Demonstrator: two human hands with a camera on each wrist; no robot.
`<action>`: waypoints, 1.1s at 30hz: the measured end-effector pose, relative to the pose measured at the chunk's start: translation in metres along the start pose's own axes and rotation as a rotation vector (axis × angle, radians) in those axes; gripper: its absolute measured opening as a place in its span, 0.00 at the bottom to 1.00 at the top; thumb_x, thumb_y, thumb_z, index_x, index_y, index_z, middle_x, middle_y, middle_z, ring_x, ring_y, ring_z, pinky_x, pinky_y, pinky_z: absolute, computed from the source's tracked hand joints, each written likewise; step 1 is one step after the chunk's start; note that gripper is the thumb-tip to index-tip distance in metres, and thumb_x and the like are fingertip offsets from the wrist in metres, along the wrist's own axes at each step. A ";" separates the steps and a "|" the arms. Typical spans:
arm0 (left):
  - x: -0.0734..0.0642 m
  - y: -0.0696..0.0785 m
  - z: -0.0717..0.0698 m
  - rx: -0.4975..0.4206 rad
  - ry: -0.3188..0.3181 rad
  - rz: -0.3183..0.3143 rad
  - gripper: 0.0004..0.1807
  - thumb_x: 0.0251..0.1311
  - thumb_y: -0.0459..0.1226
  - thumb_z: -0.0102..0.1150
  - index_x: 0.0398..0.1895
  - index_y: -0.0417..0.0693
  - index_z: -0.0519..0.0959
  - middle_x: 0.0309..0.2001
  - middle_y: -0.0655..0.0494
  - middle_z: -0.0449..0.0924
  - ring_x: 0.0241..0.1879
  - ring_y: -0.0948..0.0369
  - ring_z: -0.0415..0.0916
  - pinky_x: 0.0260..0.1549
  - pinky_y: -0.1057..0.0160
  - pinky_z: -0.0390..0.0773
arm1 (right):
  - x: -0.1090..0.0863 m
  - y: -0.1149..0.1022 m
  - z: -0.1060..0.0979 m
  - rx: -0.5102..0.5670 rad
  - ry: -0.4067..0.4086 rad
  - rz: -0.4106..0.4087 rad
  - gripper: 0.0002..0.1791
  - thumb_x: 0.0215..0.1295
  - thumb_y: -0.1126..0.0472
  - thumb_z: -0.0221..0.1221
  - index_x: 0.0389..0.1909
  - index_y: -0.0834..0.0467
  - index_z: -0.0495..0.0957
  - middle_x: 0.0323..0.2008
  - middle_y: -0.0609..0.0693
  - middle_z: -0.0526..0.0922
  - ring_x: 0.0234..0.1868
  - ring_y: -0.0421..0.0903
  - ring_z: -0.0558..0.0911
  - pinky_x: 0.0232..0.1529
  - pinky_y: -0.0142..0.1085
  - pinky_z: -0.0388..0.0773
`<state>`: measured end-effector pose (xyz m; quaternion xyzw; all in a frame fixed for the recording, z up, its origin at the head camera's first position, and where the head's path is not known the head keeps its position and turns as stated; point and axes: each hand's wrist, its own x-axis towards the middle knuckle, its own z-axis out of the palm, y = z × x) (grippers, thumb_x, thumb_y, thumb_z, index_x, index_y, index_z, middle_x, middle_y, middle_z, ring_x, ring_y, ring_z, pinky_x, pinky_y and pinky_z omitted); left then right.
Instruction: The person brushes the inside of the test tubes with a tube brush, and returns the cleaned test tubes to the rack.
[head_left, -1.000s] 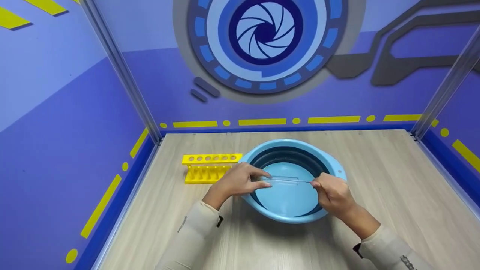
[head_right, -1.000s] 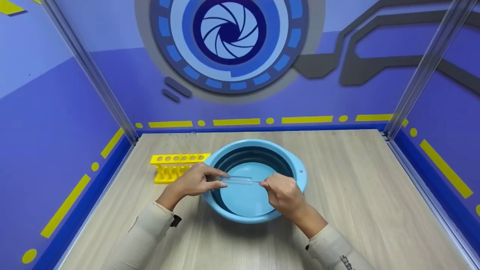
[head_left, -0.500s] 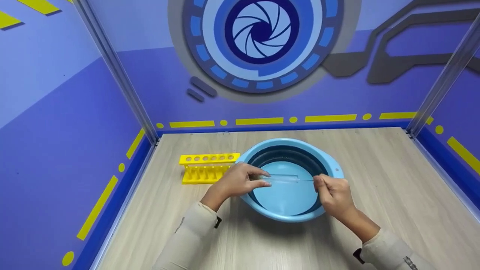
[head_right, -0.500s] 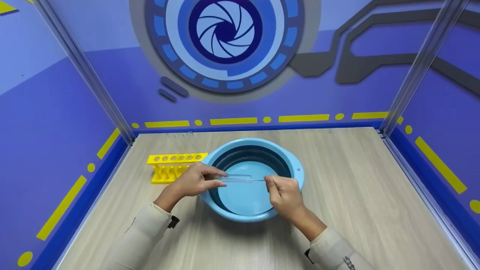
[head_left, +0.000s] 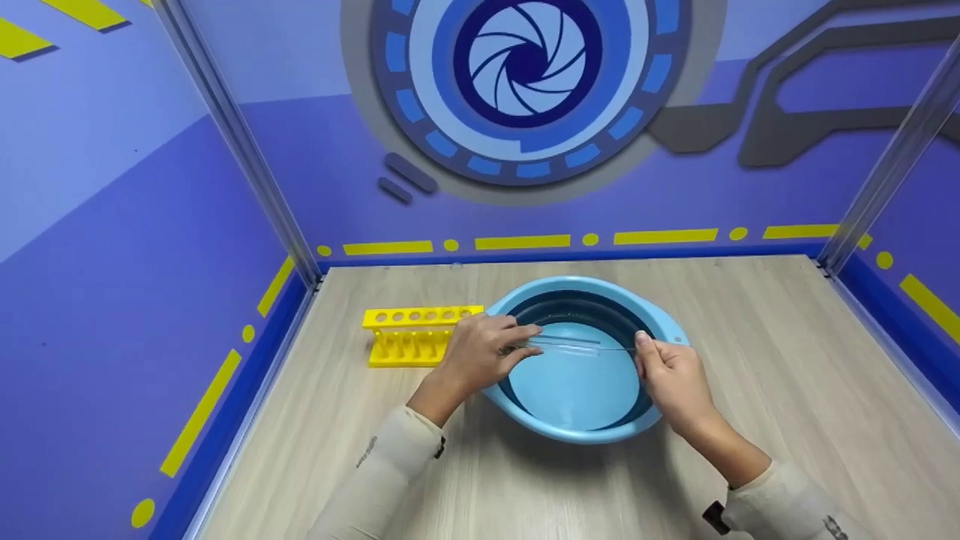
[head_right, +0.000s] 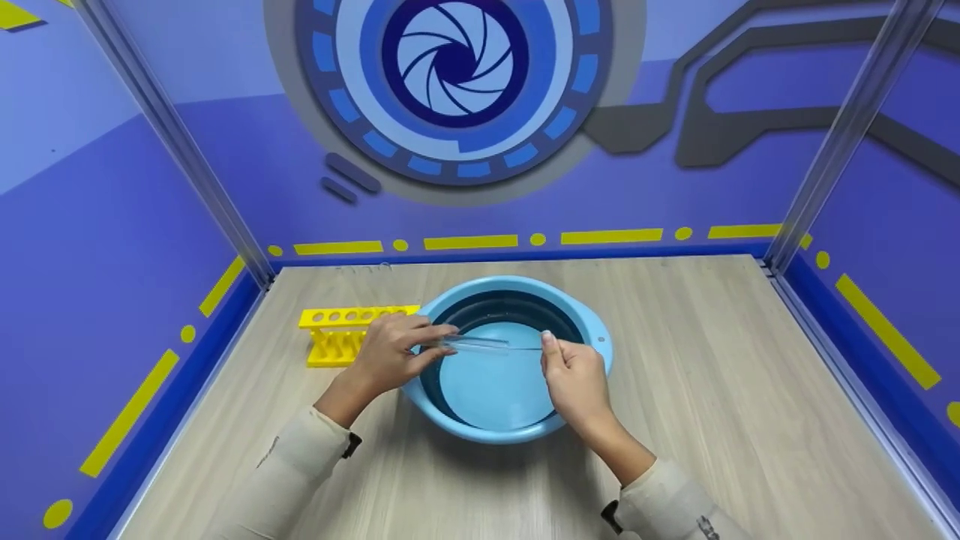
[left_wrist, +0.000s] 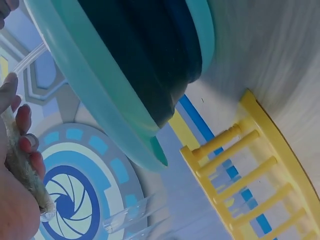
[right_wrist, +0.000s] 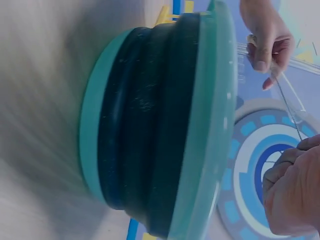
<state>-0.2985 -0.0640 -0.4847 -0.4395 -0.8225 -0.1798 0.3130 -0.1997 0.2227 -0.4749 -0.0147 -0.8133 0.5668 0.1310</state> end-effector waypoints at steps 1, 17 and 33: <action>0.000 0.000 0.001 0.011 0.012 0.011 0.16 0.68 0.55 0.69 0.52 0.63 0.91 0.27 0.62 0.84 0.24 0.64 0.78 0.24 0.69 0.73 | 0.000 -0.001 -0.001 0.018 -0.009 0.011 0.34 0.86 0.51 0.50 0.19 0.69 0.73 0.11 0.45 0.64 0.14 0.39 0.63 0.18 0.30 0.58; -0.013 -0.004 -0.011 -0.378 -0.362 -0.282 0.24 0.72 0.59 0.63 0.64 0.63 0.86 0.24 0.60 0.85 0.19 0.71 0.64 0.22 0.74 0.63 | 0.001 0.018 0.006 -0.041 0.007 -0.221 0.30 0.85 0.59 0.53 0.14 0.54 0.72 0.11 0.44 0.68 0.12 0.39 0.66 0.14 0.30 0.59; -0.025 -0.023 -0.030 -0.540 -0.521 -0.456 0.25 0.71 0.63 0.61 0.65 0.69 0.85 0.31 0.59 0.86 0.26 0.68 0.69 0.27 0.71 0.69 | 0.012 0.029 -0.011 -0.070 0.037 -0.451 0.28 0.80 0.69 0.55 0.14 0.51 0.73 0.12 0.43 0.71 0.14 0.36 0.70 0.15 0.30 0.64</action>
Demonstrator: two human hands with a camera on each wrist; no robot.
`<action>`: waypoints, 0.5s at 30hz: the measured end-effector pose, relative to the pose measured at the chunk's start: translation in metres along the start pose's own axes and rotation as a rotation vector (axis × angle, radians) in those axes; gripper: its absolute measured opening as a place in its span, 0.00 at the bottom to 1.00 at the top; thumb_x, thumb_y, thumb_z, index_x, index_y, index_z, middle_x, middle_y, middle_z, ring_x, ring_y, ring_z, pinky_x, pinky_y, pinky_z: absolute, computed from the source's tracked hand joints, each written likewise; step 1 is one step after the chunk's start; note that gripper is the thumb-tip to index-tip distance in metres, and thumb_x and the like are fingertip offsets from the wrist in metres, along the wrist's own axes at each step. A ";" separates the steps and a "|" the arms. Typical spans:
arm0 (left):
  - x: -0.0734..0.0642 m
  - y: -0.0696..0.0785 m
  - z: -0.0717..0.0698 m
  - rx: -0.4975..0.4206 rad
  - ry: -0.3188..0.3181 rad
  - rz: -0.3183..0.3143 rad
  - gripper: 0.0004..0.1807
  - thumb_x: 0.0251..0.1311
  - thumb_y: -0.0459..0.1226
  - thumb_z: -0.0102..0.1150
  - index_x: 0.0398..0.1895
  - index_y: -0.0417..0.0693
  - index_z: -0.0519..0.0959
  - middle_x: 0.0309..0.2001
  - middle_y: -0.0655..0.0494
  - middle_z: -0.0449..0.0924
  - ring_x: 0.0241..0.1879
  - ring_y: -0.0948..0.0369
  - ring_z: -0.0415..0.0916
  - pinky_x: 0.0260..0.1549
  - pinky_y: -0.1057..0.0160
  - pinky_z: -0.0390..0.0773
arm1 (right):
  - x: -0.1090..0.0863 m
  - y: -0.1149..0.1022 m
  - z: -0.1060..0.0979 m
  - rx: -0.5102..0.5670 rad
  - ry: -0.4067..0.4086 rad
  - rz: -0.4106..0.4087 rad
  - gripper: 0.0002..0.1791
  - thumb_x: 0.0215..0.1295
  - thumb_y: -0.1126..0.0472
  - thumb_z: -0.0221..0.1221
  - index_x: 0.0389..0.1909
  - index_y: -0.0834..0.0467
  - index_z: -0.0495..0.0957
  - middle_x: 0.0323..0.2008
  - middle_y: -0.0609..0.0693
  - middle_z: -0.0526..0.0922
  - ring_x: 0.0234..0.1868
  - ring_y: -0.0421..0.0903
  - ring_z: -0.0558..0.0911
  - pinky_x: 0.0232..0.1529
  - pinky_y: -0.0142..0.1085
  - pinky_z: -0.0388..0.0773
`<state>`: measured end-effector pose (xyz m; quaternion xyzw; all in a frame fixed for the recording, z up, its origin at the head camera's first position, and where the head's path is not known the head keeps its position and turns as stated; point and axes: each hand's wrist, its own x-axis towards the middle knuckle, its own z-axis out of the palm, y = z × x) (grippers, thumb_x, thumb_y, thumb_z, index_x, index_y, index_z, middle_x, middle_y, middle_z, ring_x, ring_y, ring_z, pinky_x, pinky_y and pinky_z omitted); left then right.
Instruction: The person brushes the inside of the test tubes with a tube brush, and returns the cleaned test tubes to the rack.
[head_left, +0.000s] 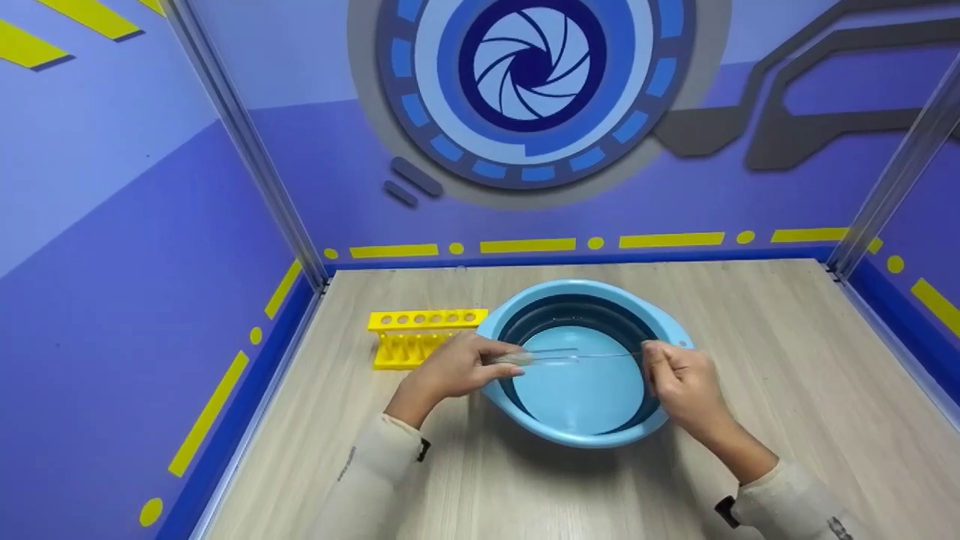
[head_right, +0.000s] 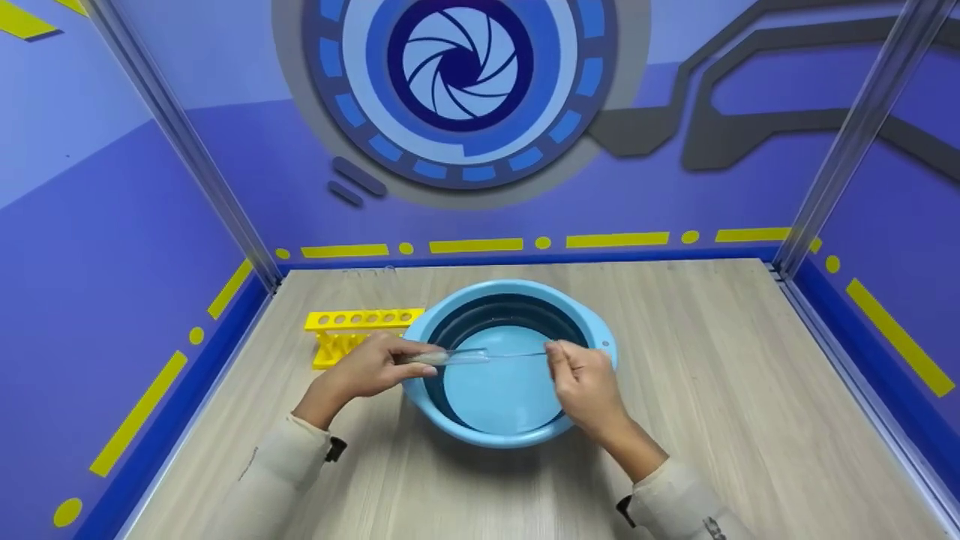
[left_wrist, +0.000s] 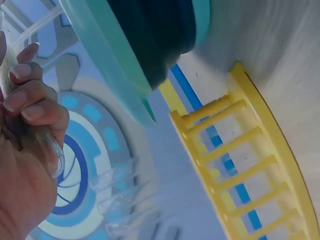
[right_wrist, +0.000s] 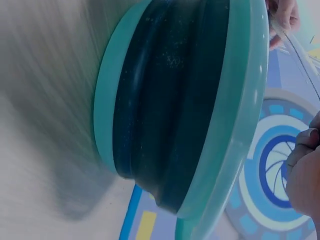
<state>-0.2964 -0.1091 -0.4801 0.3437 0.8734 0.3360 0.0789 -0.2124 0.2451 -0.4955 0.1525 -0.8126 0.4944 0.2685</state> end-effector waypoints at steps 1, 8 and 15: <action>-0.004 -0.005 -0.001 0.011 0.014 -0.022 0.24 0.71 0.63 0.61 0.64 0.69 0.85 0.32 0.61 0.86 0.27 0.68 0.70 0.27 0.71 0.69 | 0.000 0.002 -0.006 -0.002 0.013 0.022 0.28 0.81 0.68 0.55 0.14 0.51 0.73 0.12 0.43 0.72 0.14 0.37 0.70 0.16 0.30 0.65; -0.036 -0.039 -0.004 0.050 0.051 -0.183 0.24 0.69 0.63 0.63 0.62 0.70 0.87 0.24 0.65 0.73 0.28 0.66 0.71 0.27 0.70 0.70 | -0.007 0.022 -0.039 -0.056 -0.017 0.143 0.28 0.81 0.66 0.55 0.14 0.51 0.72 0.11 0.42 0.72 0.13 0.37 0.67 0.15 0.31 0.63; -0.036 -0.044 -0.003 0.039 0.071 -0.179 0.23 0.68 0.64 0.64 0.61 0.71 0.87 0.24 0.65 0.74 0.30 0.65 0.72 0.28 0.70 0.70 | -0.006 0.028 -0.047 -0.028 -0.065 0.155 0.27 0.83 0.64 0.54 0.15 0.52 0.73 0.12 0.45 0.74 0.14 0.39 0.69 0.15 0.33 0.63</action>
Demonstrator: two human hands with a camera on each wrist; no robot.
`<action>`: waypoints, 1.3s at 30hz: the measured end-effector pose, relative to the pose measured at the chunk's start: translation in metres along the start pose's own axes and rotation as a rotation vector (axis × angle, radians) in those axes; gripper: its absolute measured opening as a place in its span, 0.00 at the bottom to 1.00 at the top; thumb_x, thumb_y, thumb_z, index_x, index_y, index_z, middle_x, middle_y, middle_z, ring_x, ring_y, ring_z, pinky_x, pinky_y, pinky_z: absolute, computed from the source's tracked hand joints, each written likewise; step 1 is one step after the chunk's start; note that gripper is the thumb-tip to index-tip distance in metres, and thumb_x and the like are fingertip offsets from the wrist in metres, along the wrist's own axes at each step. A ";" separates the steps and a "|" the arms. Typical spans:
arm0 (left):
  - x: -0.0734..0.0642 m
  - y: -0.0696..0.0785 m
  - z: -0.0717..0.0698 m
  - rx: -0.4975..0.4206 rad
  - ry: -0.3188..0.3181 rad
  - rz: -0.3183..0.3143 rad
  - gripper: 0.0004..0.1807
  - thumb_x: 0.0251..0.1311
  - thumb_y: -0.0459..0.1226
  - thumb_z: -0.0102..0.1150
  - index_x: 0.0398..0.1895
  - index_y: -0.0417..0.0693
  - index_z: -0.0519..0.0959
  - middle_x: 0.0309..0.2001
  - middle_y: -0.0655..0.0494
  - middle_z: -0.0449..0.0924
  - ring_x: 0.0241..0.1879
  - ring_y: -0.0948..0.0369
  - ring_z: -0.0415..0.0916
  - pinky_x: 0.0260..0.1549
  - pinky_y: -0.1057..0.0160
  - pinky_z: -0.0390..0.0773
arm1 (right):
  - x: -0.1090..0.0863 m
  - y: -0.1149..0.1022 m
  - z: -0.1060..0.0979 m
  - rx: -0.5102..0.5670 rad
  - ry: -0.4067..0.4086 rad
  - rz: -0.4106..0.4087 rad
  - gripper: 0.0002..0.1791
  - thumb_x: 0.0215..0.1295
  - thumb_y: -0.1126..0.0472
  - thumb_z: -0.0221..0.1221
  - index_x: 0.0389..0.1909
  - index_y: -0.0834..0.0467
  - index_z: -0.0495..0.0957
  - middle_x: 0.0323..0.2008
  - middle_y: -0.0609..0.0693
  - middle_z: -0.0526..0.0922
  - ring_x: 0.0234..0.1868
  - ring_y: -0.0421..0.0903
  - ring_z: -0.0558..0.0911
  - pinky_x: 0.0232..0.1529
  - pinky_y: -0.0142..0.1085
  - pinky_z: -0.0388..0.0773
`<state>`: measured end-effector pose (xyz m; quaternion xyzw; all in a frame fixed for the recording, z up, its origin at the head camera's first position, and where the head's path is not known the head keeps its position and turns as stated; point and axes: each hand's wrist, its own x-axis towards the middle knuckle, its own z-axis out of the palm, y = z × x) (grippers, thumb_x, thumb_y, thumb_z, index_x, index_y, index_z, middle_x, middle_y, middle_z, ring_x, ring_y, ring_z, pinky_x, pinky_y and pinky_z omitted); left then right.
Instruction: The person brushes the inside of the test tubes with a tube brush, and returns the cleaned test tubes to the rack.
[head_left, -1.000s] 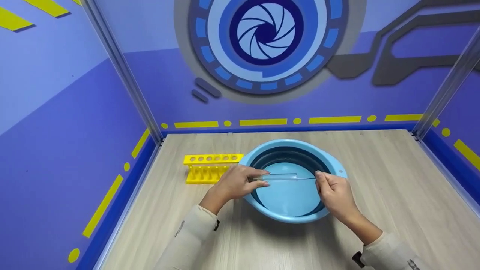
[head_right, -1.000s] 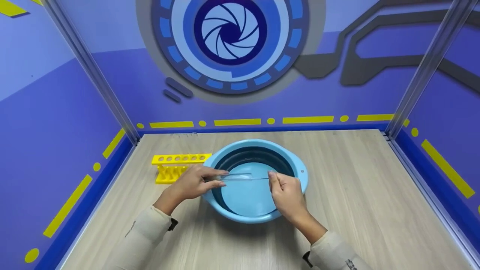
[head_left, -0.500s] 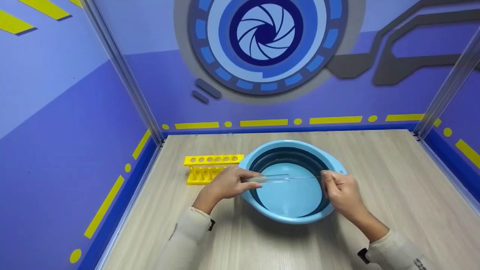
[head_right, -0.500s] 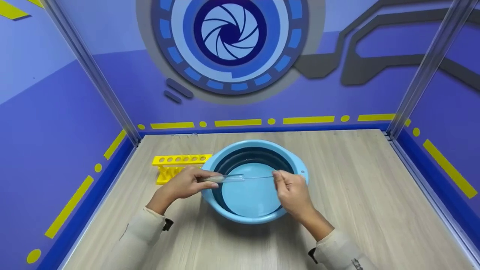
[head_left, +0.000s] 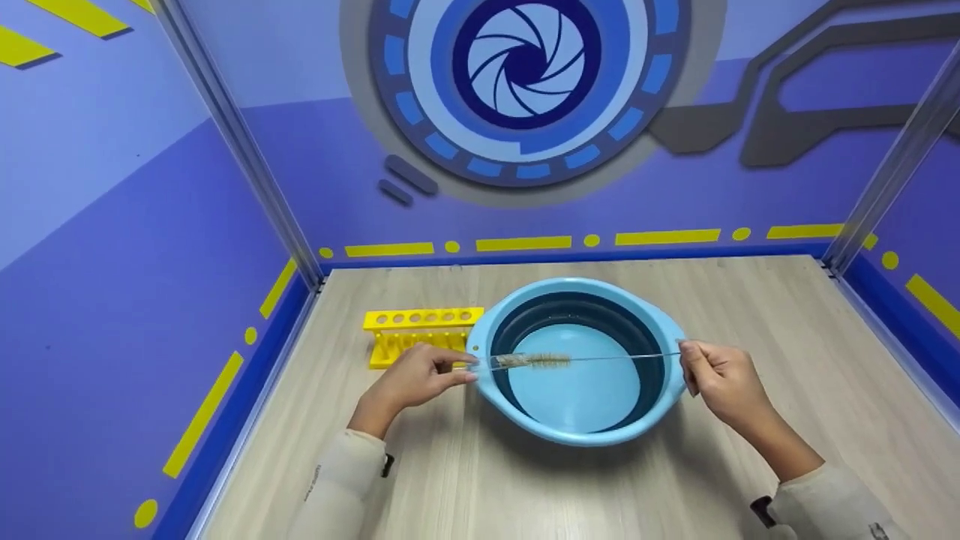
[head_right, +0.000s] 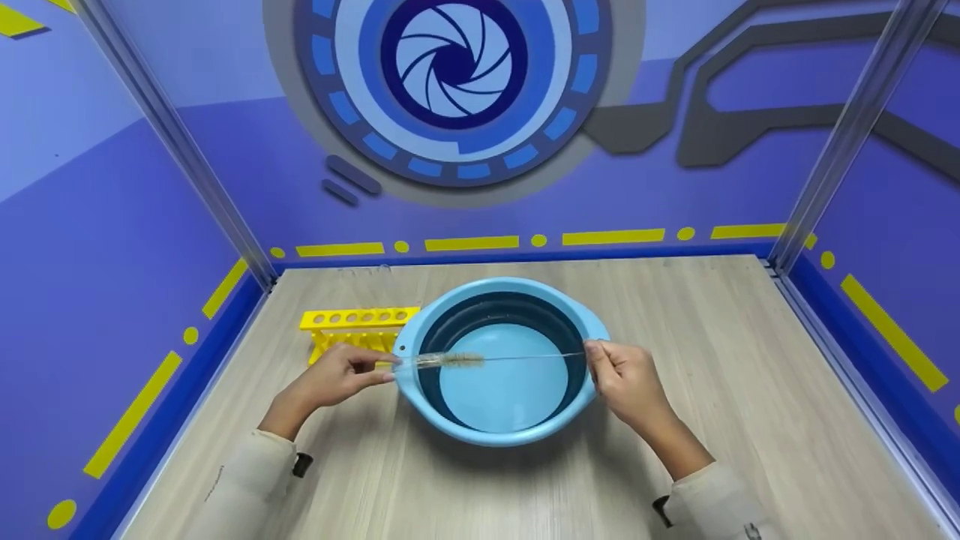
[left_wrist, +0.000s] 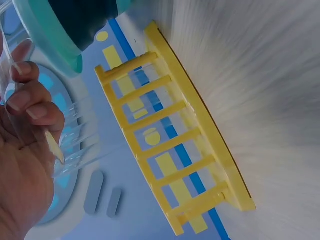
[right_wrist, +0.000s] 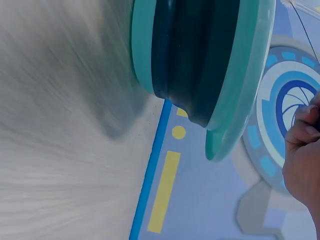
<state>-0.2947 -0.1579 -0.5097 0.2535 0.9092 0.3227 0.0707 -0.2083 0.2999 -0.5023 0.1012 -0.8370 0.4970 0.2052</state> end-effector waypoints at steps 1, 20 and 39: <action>0.000 0.000 -0.001 0.003 0.005 0.002 0.23 0.67 0.63 0.65 0.60 0.71 0.88 0.24 0.65 0.75 0.29 0.65 0.72 0.28 0.70 0.70 | 0.001 0.000 0.000 0.000 -0.004 0.003 0.27 0.83 0.64 0.54 0.15 0.52 0.74 0.12 0.46 0.74 0.14 0.39 0.69 0.15 0.33 0.62; -0.019 -0.017 -0.011 -0.043 0.194 0.028 0.21 0.72 0.56 0.64 0.60 0.56 0.88 0.50 0.60 0.90 0.55 0.56 0.82 0.61 0.46 0.80 | 0.007 0.020 -0.001 -0.096 0.055 0.062 0.27 0.84 0.60 0.53 0.17 0.57 0.76 0.14 0.48 0.75 0.16 0.39 0.71 0.17 0.32 0.66; 0.005 -0.033 -0.033 -0.536 0.885 0.118 0.05 0.70 0.31 0.67 0.40 0.36 0.81 0.50 0.46 0.85 0.55 0.55 0.84 0.58 0.71 0.82 | 0.006 0.023 0.046 -0.239 0.150 -0.229 0.30 0.72 0.69 0.64 0.12 0.50 0.64 0.12 0.37 0.58 0.15 0.28 0.57 0.18 0.24 0.52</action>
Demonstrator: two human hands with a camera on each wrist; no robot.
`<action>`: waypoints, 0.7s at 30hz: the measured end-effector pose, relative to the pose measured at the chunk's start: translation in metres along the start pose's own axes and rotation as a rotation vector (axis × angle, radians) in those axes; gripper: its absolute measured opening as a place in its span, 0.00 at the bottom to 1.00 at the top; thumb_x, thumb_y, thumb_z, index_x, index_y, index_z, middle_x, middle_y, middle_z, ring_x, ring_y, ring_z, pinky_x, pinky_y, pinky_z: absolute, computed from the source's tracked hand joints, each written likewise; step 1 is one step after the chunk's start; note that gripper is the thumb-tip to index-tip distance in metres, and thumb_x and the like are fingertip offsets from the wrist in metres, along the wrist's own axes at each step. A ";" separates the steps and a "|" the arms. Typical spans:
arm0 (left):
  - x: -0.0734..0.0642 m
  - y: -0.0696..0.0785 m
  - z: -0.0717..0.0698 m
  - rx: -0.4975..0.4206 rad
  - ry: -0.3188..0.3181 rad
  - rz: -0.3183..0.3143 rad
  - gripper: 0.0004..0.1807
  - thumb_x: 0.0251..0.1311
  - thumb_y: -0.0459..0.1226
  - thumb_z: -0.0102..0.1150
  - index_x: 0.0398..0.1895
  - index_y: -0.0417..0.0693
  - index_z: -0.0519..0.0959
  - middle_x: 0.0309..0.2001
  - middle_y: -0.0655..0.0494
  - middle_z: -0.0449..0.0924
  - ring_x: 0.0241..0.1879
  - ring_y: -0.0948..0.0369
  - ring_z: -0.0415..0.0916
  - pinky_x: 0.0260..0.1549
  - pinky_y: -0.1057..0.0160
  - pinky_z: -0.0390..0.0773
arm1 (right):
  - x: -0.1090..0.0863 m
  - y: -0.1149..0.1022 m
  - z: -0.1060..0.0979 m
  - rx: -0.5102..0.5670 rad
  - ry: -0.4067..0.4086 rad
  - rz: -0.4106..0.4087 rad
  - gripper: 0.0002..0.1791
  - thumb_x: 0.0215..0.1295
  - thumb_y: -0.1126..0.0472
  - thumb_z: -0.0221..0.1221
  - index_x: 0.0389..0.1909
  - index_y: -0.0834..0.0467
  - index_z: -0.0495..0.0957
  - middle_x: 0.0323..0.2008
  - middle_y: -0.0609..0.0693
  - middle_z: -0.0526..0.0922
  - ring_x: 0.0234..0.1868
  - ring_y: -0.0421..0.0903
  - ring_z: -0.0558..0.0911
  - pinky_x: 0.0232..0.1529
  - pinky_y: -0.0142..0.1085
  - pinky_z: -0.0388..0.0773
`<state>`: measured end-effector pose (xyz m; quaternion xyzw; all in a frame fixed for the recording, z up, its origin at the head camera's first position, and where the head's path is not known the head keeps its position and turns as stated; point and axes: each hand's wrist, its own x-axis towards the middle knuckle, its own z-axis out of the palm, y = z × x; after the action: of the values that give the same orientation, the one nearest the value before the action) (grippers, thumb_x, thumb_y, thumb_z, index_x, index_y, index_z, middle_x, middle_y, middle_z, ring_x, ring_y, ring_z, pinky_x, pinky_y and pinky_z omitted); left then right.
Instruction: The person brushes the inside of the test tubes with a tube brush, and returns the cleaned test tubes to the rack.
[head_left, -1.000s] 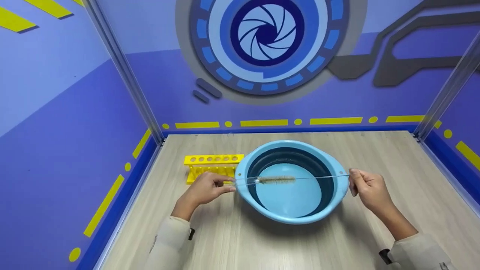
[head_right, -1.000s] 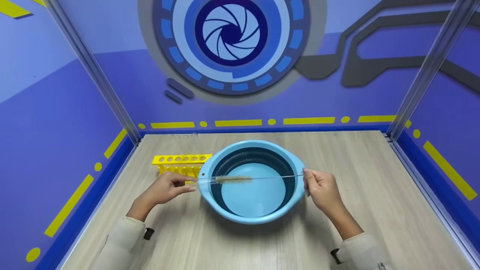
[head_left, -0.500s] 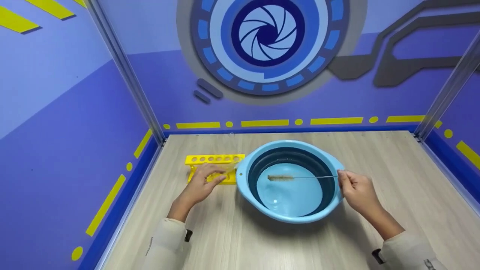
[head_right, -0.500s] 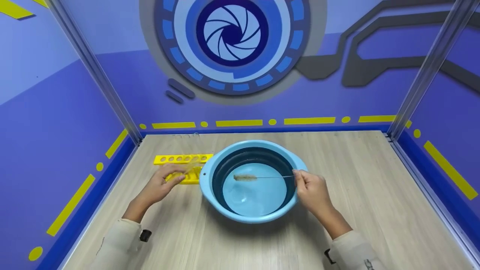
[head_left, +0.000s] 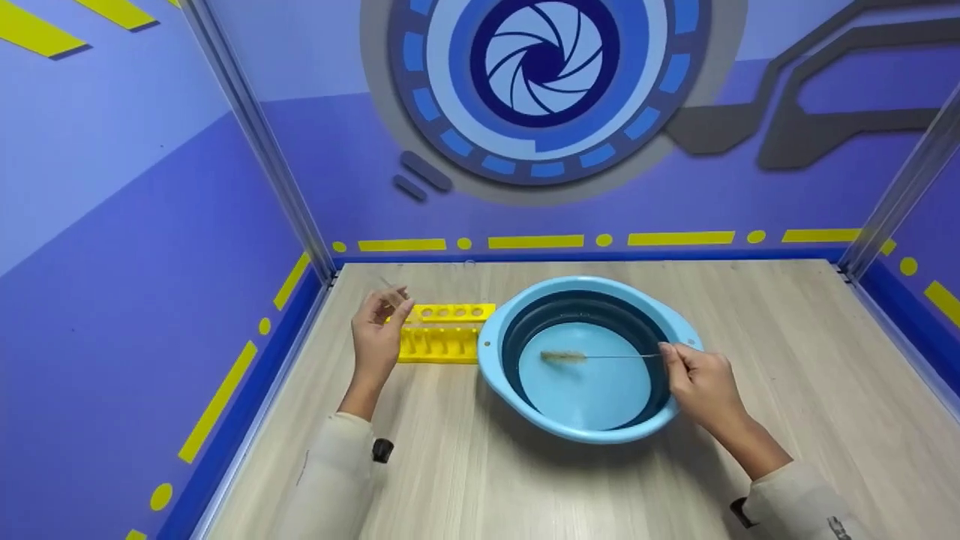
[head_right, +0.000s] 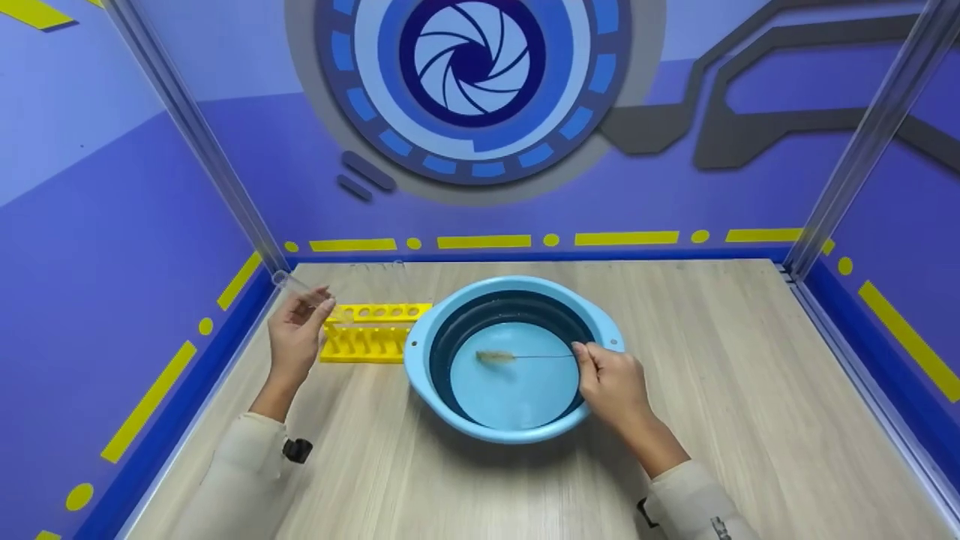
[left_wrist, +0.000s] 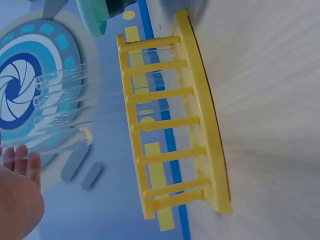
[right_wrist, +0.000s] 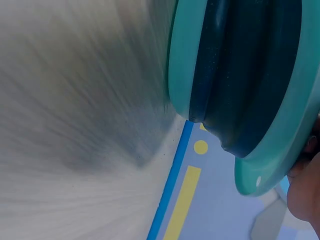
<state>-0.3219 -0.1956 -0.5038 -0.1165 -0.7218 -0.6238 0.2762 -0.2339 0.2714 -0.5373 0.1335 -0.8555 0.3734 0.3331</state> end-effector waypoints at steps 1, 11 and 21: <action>0.003 -0.002 0.001 -0.024 0.016 -0.015 0.06 0.70 0.30 0.67 0.40 0.35 0.81 0.52 0.45 0.85 0.57 0.55 0.85 0.59 0.71 0.82 | 0.000 0.000 0.000 0.000 0.000 0.008 0.30 0.73 0.69 0.64 0.12 0.49 0.64 0.12 0.37 0.58 0.15 0.28 0.58 0.18 0.24 0.53; 0.014 -0.030 0.009 -0.067 0.050 -0.162 0.07 0.71 0.31 0.66 0.48 0.37 0.84 0.56 0.35 0.85 0.52 0.65 0.86 0.56 0.73 0.82 | -0.002 0.000 0.003 0.006 -0.001 0.051 0.28 0.74 0.69 0.63 0.13 0.49 0.67 0.14 0.37 0.59 0.16 0.30 0.59 0.18 0.27 0.55; 0.021 -0.042 0.019 -0.007 0.003 -0.227 0.05 0.73 0.34 0.66 0.39 0.42 0.81 0.58 0.50 0.88 0.60 0.56 0.85 0.60 0.72 0.82 | -0.001 0.002 0.001 -0.014 -0.006 0.059 0.29 0.74 0.69 0.63 0.12 0.49 0.66 0.13 0.38 0.59 0.16 0.29 0.58 0.18 0.26 0.53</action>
<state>-0.3657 -0.1896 -0.5288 -0.0339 -0.7277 -0.6539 0.2042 -0.2342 0.2724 -0.5397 0.1071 -0.8627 0.3765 0.3202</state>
